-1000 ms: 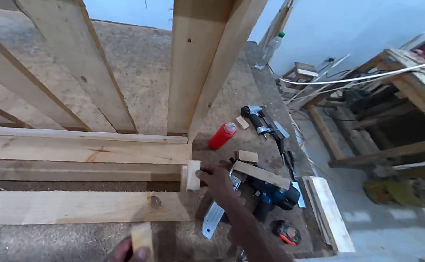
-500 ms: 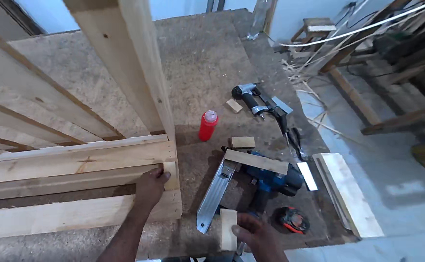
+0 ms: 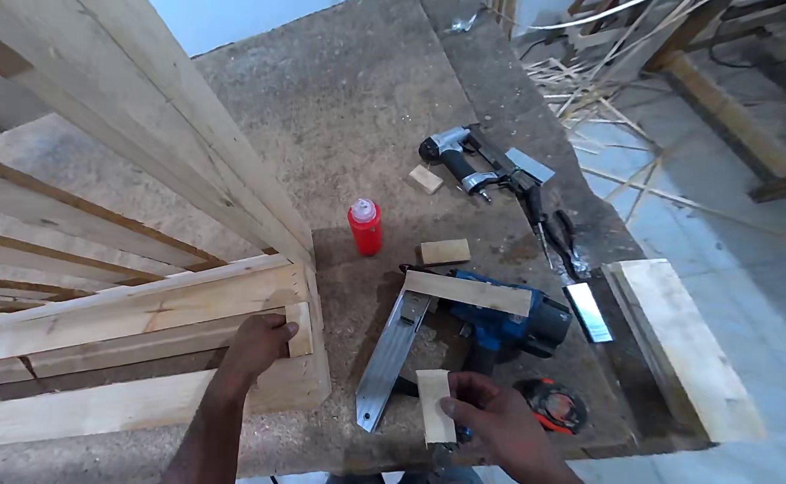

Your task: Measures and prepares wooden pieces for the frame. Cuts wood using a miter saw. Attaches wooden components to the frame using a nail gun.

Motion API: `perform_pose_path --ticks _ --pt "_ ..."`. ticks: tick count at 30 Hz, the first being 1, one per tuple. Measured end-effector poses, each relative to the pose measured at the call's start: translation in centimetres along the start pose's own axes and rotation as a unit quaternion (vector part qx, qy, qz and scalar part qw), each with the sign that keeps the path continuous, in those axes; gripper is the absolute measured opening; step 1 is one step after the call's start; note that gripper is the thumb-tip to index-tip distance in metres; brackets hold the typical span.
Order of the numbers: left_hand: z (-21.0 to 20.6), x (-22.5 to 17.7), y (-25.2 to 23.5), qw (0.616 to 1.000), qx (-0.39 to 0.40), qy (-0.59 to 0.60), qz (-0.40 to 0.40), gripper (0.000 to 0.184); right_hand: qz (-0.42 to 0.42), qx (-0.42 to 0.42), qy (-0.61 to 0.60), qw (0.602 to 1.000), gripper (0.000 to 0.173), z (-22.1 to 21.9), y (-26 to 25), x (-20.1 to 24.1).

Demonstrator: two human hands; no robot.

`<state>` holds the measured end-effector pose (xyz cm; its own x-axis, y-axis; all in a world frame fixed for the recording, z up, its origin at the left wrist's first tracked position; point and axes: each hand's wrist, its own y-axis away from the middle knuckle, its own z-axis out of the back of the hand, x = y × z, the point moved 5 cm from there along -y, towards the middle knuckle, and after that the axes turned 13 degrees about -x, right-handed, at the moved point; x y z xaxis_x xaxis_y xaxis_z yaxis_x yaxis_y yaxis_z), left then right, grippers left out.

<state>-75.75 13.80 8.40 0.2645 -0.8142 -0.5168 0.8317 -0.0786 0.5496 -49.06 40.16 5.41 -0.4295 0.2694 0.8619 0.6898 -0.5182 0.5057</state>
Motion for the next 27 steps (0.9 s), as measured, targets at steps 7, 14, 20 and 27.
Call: perform_pose_path --ticks 7,14,20,27 --pt "0.1 0.4 -0.3 0.998 -0.044 -0.046 0.003 0.026 -0.011 0.04 0.009 0.999 0.03 -2.6 -0.4 0.0" --pt "-0.6 -1.5 1.6 0.983 -0.075 -0.158 -0.048 0.033 0.008 0.068 0.058 0.996 0.027 -8.0 -3.1 2.6" --pt "-3.8 -1.9 2.0 0.963 -0.168 -0.211 0.016 0.057 0.041 0.018 0.261 0.964 0.025 -13.7 -10.9 4.1" --pt "-4.4 -2.4 1.4 0.946 -0.16 -0.279 0.04 0.056 0.076 0.053 0.414 0.906 0.023 -18.8 -18.4 2.3"
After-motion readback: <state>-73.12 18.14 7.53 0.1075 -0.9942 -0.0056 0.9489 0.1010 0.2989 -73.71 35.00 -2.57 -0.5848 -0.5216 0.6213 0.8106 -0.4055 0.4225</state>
